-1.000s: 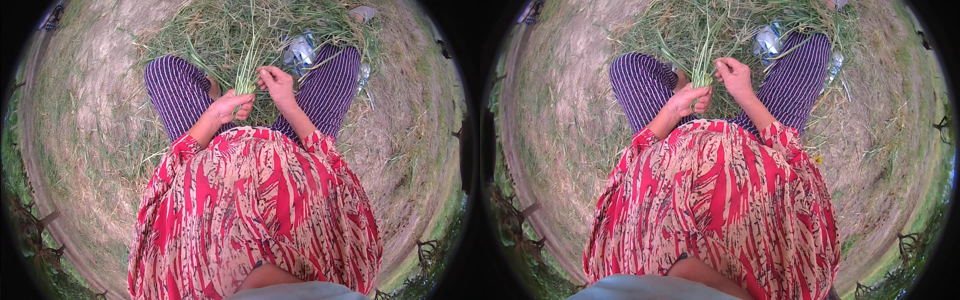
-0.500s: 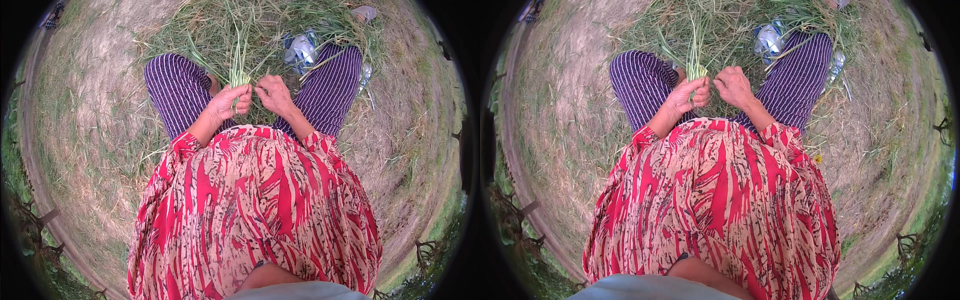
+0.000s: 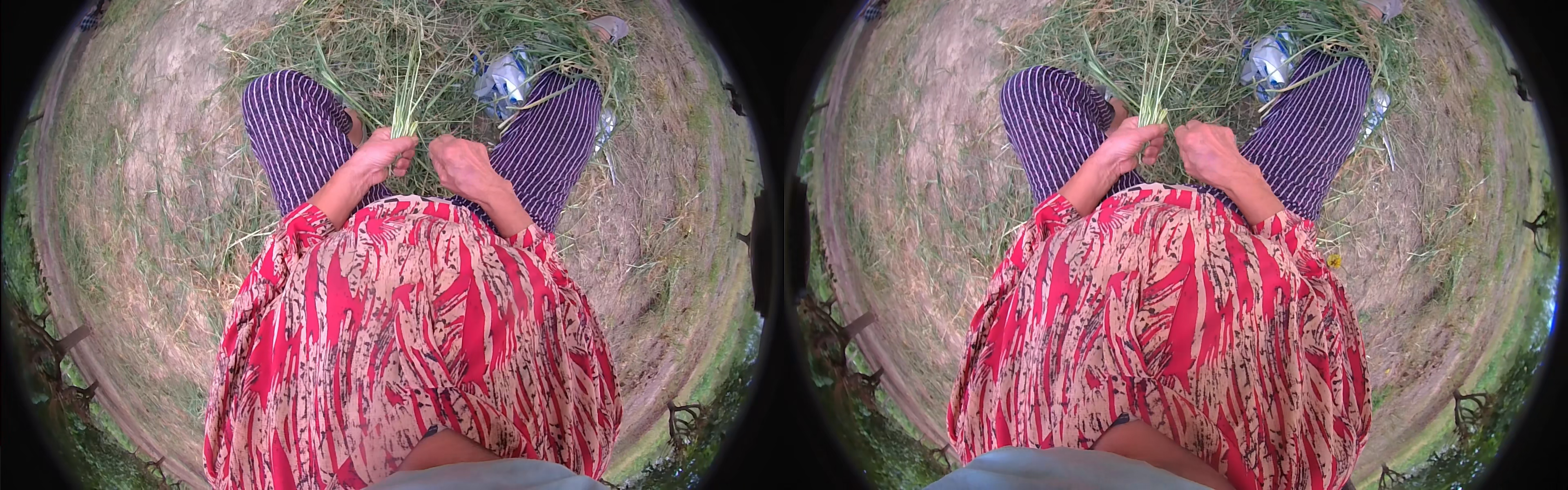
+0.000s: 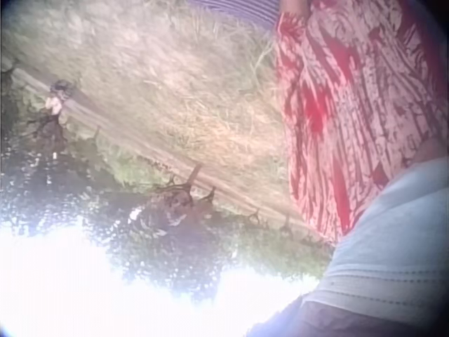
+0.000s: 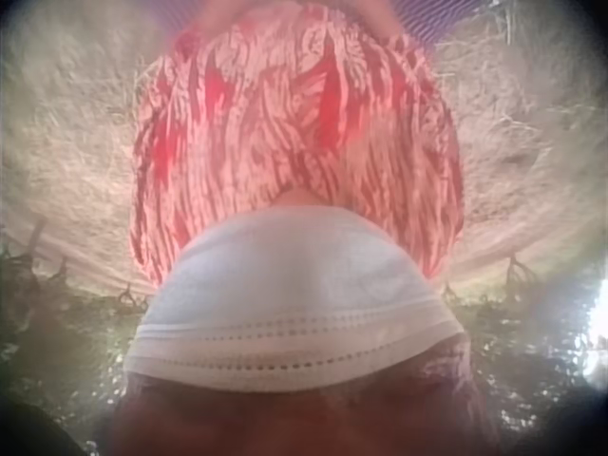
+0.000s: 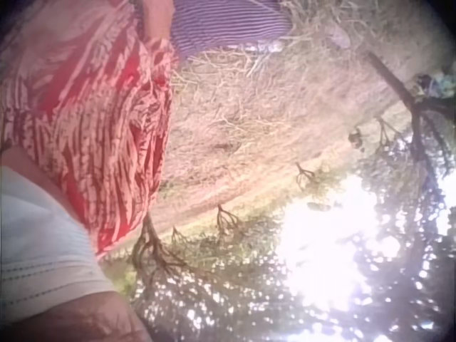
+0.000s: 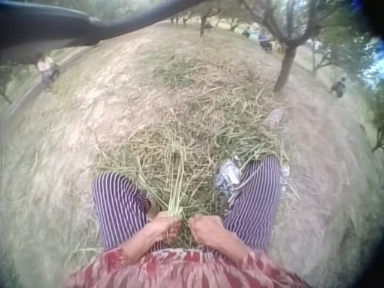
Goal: The person sits on the ground and processes long green plant stems by hand. They repeatedly pick up stems, strip off outer layers or leaves, and place the processed pieces into a pile on the ground.
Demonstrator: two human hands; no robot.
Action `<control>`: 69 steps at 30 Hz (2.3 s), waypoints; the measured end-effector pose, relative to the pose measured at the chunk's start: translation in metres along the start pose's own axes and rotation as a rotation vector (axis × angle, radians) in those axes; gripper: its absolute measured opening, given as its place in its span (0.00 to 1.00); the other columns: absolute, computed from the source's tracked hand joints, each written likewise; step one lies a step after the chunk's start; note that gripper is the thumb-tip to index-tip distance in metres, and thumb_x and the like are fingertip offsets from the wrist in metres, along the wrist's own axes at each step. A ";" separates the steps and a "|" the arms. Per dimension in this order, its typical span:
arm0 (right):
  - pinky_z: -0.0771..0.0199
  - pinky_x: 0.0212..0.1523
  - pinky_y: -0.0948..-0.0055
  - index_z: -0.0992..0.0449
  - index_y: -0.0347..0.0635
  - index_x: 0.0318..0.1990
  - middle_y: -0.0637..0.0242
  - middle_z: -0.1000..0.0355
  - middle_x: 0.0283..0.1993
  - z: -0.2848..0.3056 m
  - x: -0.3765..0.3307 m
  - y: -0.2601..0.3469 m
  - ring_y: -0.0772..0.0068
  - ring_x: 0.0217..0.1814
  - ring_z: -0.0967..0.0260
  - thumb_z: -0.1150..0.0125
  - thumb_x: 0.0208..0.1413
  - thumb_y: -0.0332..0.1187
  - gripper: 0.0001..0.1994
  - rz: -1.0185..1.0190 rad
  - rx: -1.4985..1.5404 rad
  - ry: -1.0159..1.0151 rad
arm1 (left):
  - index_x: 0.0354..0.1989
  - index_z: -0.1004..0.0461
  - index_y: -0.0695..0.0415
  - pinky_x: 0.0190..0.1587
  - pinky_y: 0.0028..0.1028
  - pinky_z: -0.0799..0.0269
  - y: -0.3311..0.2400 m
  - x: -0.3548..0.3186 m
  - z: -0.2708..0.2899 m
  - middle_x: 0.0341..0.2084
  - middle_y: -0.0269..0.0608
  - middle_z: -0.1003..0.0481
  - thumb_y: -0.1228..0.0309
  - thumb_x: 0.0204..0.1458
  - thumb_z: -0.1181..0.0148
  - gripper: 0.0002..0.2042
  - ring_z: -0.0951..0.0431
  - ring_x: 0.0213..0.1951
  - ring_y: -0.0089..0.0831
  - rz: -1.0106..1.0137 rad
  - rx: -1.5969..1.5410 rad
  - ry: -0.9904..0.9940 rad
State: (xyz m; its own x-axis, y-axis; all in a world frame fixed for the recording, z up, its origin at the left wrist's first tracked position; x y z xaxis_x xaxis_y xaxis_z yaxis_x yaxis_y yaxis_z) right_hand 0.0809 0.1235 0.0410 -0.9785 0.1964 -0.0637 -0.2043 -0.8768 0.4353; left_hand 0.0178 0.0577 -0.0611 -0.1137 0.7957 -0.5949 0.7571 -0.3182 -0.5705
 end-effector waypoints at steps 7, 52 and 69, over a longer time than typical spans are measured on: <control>0.36 0.26 0.59 0.34 0.32 0.22 0.48 0.34 0.21 0.007 0.022 0.018 0.47 0.25 0.35 0.50 0.44 0.30 0.08 0.001 0.299 0.076 | 0.29 0.28 0.62 0.26 0.29 0.31 0.000 0.018 0.021 0.20 0.41 0.27 0.71 0.47 0.44 0.07 0.27 0.23 0.31 -0.427 0.743 -0.185; 0.25 0.37 0.69 0.45 0.26 0.56 0.50 0.30 0.33 -0.069 0.057 -0.013 0.61 0.35 0.28 0.40 0.47 0.28 0.30 -0.137 1.954 0.301 | 0.28 0.37 0.59 0.09 0.13 0.55 0.008 -0.036 -0.071 0.11 0.28 0.45 0.44 0.54 0.63 0.26 0.49 0.09 0.14 0.142 -0.177 0.665; 0.35 0.47 0.66 0.33 0.37 0.25 0.59 0.30 0.30 -0.052 0.005 -0.052 0.62 0.41 0.34 0.57 0.52 0.28 0.07 -0.246 2.103 -0.280 | 0.27 0.32 0.60 0.14 0.18 0.47 0.000 -0.008 -0.011 0.14 0.28 0.38 0.75 0.49 0.45 0.03 0.40 0.14 0.16 0.012 -0.357 0.076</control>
State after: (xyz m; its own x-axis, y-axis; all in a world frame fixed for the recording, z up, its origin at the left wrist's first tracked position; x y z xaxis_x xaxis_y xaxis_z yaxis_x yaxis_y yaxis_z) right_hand 0.0856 0.1475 -0.0288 -0.8744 0.4182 -0.2462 0.2280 0.8018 0.5524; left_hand 0.0257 0.0568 -0.0496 -0.0654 0.8335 -0.5486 0.9366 -0.1383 -0.3219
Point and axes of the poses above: each hand's wrist, its own x-axis towards the middle knuckle, its own z-axis out of the back of the hand, y = z × x, the point moved 8 cm from there along x, towards the middle knuckle
